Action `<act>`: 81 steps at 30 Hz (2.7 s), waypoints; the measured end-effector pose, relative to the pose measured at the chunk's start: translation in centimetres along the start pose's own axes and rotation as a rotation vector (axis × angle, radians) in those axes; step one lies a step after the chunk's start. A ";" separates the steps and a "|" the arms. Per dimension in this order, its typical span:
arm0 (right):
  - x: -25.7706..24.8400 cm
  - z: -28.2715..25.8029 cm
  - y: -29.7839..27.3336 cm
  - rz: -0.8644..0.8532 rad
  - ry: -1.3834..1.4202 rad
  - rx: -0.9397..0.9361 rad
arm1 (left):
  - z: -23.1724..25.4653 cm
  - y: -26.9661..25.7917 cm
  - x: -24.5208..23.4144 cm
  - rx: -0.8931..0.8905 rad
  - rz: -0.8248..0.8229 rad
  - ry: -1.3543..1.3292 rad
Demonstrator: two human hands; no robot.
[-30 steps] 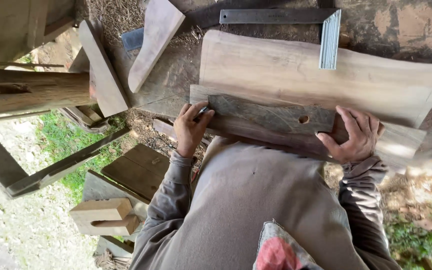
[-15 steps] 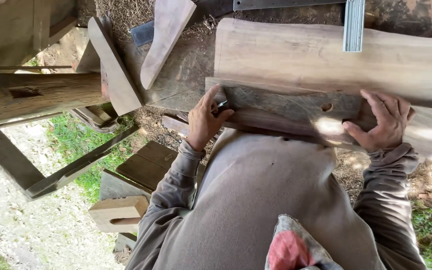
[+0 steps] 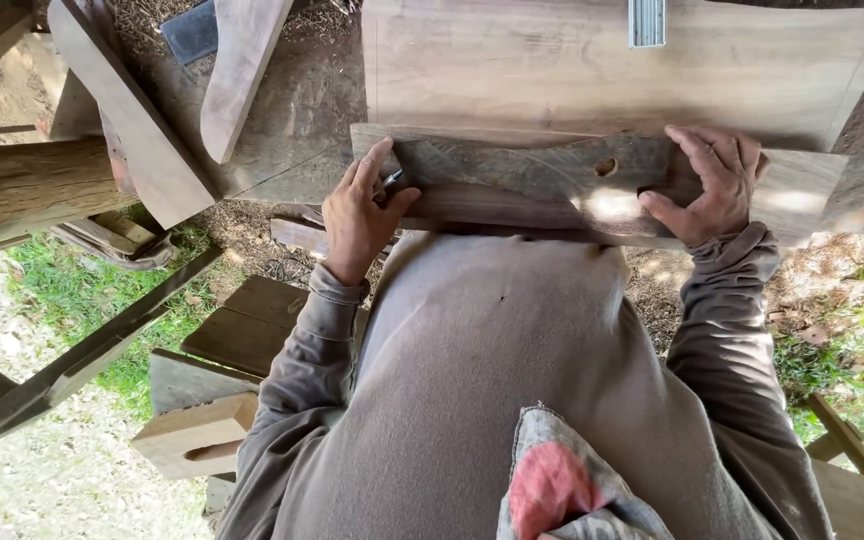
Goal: The person walks to a workbench and places a dark wooden template on a larger piece of light-colored wood. They use a pencil to trace the template's outline and then use a metal square to draw straight lines on the wood.
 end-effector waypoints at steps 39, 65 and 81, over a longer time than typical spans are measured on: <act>0.4 2.2 -0.1 0.193 0.136 -0.010 | -0.3 0.5 -0.4 0.004 0.089 -0.065; 6.5 -2.6 1.3 0.309 0.899 0.271 | 6.4 -3.0 -6.0 -0.166 0.227 -0.794; 5.0 -13.3 1.9 -0.127 1.758 0.343 | 17.4 -1.5 3.1 0.704 -0.078 0.226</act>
Point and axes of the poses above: each hand's wrist, its own y-axis towards the middle knuckle, its own x-axis out of the palm, z = x × y, the point moved 9 cm from there along y, towards the middle knuckle, and after that the axes turned 3 degrees about -x, right-handed, at the moved point
